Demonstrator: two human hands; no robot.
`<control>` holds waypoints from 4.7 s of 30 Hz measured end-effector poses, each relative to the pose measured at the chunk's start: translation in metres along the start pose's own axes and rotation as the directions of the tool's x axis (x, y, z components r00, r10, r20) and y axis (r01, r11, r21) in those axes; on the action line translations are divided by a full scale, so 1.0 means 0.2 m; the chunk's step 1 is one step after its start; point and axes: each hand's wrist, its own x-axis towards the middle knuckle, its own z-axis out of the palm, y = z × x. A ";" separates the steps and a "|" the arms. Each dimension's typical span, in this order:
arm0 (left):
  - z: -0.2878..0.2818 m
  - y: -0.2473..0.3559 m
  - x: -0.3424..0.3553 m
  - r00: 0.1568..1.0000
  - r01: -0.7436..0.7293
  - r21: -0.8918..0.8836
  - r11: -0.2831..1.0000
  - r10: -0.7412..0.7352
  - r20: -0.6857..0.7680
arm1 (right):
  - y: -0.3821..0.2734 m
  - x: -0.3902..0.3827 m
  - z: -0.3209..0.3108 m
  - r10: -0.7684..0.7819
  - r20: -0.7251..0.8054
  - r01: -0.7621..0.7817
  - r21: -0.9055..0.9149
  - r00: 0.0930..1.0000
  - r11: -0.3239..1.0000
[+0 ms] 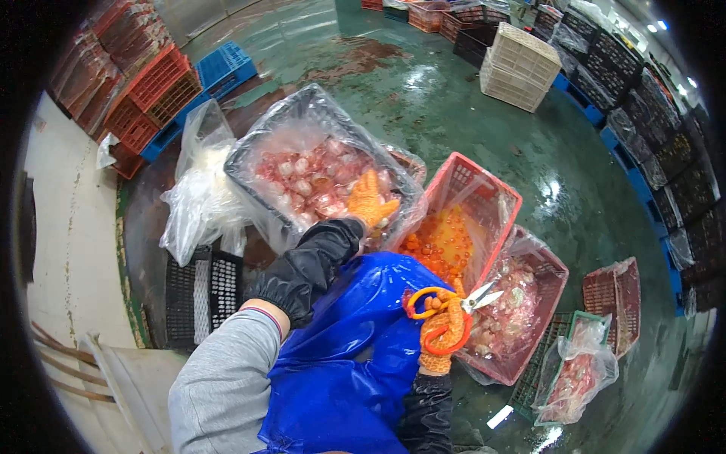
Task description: The person uses orange-handled shears to cut pieces of raw meat from a large plastic bag into smaller portions, dropping them into a red crate. The person is wearing a blue apron and orange gloves while working in a warehouse environment.
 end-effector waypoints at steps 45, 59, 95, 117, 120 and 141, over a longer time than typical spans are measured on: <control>-0.80 0.57 -0.64 0.755 0.619 -0.777 0.112 0.188 0.628 | -0.02 -0.10 0.32 -0.155 0.267 0.303 -0.711 0.951 0.635; -0.75 0.50 -0.47 0.994 0.049 -0.893 0.448 -0.105 0.002 | 0.02 -0.20 0.38 0.129 0.292 0.241 -0.920 0.948 0.311; -0.40 0.40 -0.32 0.660 0.751 -0.658 0.050 -0.096 0.745 | -0.01 0.13 0.29 0.621 0.035 -0.486 -0.589 0.783 0.645; -0.35 0.45 -0.24 0.665 0.747 -0.665 0.015 -0.036 0.746 | 0.09 0.27 0.09 0.720 0.413 -0.798 0.030 0.558 0.602; -0.39 0.48 -0.23 0.623 0.782 -0.623 0.027 0.018 0.782 | 0.07 0.20 0.16 0.584 0.171 -0.565 -0.148 0.794 0.812; -0.31 -0.18 0.06 0.966 0.248 -0.314 0.916 -0.210 0.151 | 0.02 0.07 -0.10 -0.225 -0.150 0.168 -0.321 0.963 0.932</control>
